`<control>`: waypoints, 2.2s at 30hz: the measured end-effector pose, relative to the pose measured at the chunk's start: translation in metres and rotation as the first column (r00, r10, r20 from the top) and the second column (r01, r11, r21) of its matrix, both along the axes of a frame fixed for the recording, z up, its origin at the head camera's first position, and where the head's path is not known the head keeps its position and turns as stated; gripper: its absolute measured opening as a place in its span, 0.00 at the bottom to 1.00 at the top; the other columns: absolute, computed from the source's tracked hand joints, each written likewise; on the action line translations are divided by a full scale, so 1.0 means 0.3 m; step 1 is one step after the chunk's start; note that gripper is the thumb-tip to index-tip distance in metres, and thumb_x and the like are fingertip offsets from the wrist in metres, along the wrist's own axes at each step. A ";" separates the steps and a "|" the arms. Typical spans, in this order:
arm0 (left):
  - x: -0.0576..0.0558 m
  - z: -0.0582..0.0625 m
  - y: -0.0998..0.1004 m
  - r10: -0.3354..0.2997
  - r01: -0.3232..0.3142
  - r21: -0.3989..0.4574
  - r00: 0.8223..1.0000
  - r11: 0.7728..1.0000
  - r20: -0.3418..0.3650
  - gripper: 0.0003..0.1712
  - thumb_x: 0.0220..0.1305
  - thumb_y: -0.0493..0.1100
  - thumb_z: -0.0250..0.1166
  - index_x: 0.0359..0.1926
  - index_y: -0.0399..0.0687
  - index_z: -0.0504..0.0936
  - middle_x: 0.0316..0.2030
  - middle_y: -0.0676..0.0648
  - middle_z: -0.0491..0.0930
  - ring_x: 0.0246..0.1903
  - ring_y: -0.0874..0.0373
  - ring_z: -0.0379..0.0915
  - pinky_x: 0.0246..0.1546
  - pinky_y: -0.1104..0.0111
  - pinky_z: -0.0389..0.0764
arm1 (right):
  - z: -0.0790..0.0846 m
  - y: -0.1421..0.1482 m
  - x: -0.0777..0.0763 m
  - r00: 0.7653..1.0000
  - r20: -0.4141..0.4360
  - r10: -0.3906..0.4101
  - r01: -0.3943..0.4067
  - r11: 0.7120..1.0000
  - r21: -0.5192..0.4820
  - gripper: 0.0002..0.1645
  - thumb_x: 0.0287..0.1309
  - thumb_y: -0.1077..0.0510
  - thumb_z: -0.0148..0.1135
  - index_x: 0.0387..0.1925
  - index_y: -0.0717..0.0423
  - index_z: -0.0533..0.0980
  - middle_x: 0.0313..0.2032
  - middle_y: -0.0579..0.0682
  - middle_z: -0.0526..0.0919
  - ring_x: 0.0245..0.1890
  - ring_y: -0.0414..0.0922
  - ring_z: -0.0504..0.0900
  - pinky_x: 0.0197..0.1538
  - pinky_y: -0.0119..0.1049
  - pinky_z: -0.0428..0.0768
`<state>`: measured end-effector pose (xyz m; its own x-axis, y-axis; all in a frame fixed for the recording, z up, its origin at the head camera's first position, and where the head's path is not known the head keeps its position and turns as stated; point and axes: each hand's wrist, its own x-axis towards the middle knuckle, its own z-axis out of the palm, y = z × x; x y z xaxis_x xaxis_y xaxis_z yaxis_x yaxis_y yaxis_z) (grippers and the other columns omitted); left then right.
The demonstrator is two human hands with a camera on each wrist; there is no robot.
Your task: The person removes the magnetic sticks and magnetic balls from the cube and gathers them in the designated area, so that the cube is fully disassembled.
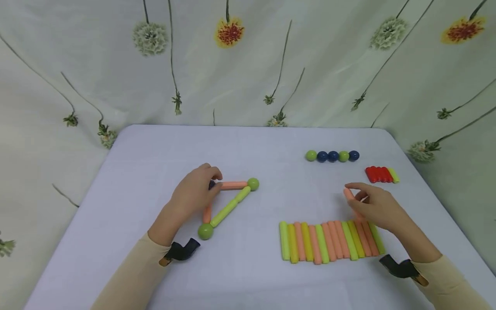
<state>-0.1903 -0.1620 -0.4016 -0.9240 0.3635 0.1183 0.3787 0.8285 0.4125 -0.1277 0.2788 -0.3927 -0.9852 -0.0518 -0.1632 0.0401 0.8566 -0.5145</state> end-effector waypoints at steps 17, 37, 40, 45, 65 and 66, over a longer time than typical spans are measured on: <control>-0.050 -0.044 -0.072 -0.018 0.023 -0.044 0.995 0.999 0.093 0.13 0.68 0.40 0.61 0.50 0.41 0.83 0.42 0.42 0.78 0.36 0.51 0.72 0.41 0.57 0.74 | -0.086 0.207 0.130 0.989 0.145 -0.039 0.026 0.996 0.090 0.32 0.65 0.49 0.59 0.64 0.62 0.67 0.41 0.58 0.79 0.32 0.47 0.75 0.29 0.39 0.76; 0.073 -0.043 -0.185 0.089 -0.079 -0.065 0.981 0.995 0.172 0.14 0.66 0.48 0.64 0.44 0.40 0.80 0.32 0.46 0.76 0.31 0.53 0.70 0.32 0.60 0.72 | 0.035 -0.144 0.135 0.992 -0.092 0.085 -0.065 0.976 0.207 0.32 0.59 0.54 0.67 0.62 0.61 0.70 0.41 0.57 0.80 0.28 0.45 0.73 0.28 0.35 0.76; 0.114 -0.042 -0.186 0.088 -0.078 -0.059 0.976 0.995 0.200 0.14 0.64 0.48 0.66 0.40 0.42 0.80 0.26 0.49 0.73 0.26 0.55 0.67 0.27 0.63 0.69 | 0.027 -0.242 0.147 0.977 -0.132 0.165 -0.138 0.971 0.195 0.30 0.58 0.55 0.68 0.61 0.57 0.72 0.41 0.52 0.80 0.29 0.43 0.73 0.29 0.33 0.76; 0.187 -0.034 -0.166 0.119 -0.102 -0.088 0.970 0.991 0.211 0.14 0.61 0.51 0.68 0.35 0.45 0.80 0.20 0.51 0.71 0.19 0.58 0.65 0.20 0.66 0.66 | 0.000 -0.406 0.177 0.923 -0.185 0.337 -0.314 0.939 0.142 0.19 0.59 0.54 0.67 0.51 0.51 0.77 0.41 0.44 0.79 0.33 0.39 0.74 0.36 0.32 0.77; 0.266 -0.068 -0.014 -0.331 0.306 -0.198 0.937 0.931 -0.108 0.10 0.50 0.44 0.77 0.25 0.56 0.82 0.23 0.62 0.68 0.27 0.65 0.66 0.32 0.70 0.74 | -0.102 -0.770 0.181 0.760 -0.236 0.606 -0.570 0.795 0.207 0.14 0.58 0.59 0.68 0.46 0.47 0.79 0.32 0.43 0.69 0.23 0.36 0.66 0.27 0.24 0.67; 0.268 -0.070 -0.015 -0.327 0.302 -0.203 0.939 0.931 -0.103 0.11 0.49 0.44 0.78 0.25 0.57 0.81 0.23 0.62 0.67 0.26 0.65 0.65 0.30 0.71 0.73 | -0.103 -0.772 0.182 0.751 -0.244 0.613 -0.576 0.790 0.212 0.13 0.57 0.60 0.67 0.45 0.48 0.79 0.31 0.43 0.68 0.23 0.36 0.66 0.26 0.24 0.67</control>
<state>-0.1100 -0.1665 -0.4226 -0.7390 0.6597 0.1371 0.6731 0.7136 0.1945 -0.0731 0.0473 -0.4237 -0.7629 -0.6421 0.0750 -0.6291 0.7106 -0.3151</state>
